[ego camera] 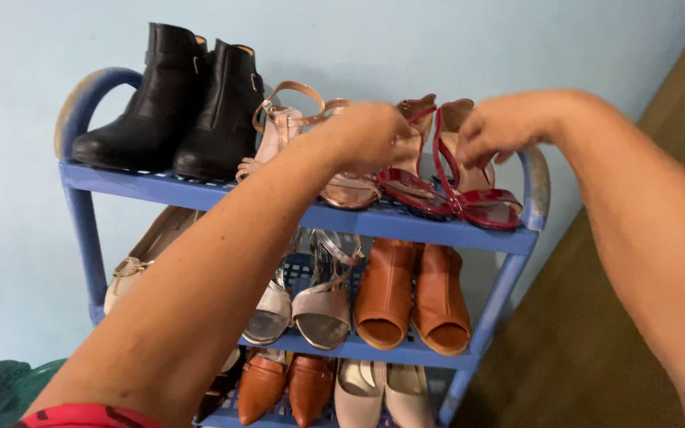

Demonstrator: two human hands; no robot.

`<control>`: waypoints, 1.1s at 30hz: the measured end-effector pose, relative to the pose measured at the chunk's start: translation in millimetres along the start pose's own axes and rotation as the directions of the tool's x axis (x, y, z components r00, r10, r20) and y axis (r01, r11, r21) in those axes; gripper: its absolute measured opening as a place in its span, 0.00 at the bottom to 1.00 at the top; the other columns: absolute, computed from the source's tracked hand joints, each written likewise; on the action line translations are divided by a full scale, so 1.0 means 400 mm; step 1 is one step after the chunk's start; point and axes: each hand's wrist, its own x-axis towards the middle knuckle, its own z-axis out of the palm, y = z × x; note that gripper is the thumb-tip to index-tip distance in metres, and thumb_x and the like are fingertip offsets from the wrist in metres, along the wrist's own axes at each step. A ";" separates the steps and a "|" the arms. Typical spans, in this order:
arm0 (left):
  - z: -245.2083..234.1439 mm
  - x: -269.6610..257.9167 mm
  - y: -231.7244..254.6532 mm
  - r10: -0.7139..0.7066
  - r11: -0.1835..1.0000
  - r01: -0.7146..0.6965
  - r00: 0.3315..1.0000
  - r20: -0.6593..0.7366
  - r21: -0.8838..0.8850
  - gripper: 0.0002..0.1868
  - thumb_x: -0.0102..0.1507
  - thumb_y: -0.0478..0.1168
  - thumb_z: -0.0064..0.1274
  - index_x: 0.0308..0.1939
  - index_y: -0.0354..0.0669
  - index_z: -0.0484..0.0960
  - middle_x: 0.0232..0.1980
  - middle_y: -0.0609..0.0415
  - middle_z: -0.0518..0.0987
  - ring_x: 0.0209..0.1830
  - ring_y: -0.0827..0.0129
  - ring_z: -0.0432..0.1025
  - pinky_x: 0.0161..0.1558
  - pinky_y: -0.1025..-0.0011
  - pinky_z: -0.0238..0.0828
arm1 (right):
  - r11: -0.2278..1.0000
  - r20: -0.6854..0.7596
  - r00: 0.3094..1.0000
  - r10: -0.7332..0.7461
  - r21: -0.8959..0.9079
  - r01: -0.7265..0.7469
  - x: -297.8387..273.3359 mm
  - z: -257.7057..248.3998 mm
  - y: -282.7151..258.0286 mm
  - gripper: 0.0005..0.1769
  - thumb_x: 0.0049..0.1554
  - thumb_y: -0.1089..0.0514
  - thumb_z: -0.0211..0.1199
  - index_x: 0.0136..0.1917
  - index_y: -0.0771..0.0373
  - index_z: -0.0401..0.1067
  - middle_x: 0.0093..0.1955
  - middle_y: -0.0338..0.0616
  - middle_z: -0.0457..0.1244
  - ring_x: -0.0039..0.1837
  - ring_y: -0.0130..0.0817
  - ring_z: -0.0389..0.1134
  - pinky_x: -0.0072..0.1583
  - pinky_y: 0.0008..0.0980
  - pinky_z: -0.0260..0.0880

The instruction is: The person wraps a pair of pink sandals with bubble wrap on a green plastic chair. They smooth and fold the wrap around the shoes, then place the wrapped pair on a blue shoe rack.

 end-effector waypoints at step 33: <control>-0.030 -0.406 0.129 0.145 0.611 -0.217 0.976 -0.162 -0.761 0.15 0.68 0.44 0.54 0.54 0.40 0.79 0.49 0.45 0.86 0.51 0.56 0.83 0.52 0.62 0.78 | 0.812 -0.664 0.748 -0.019 0.426 0.399 -0.371 0.383 -0.172 0.09 0.63 0.57 0.65 0.48 0.65 0.77 0.53 0.36 0.67 0.48 0.25 0.69 0.51 0.27 0.70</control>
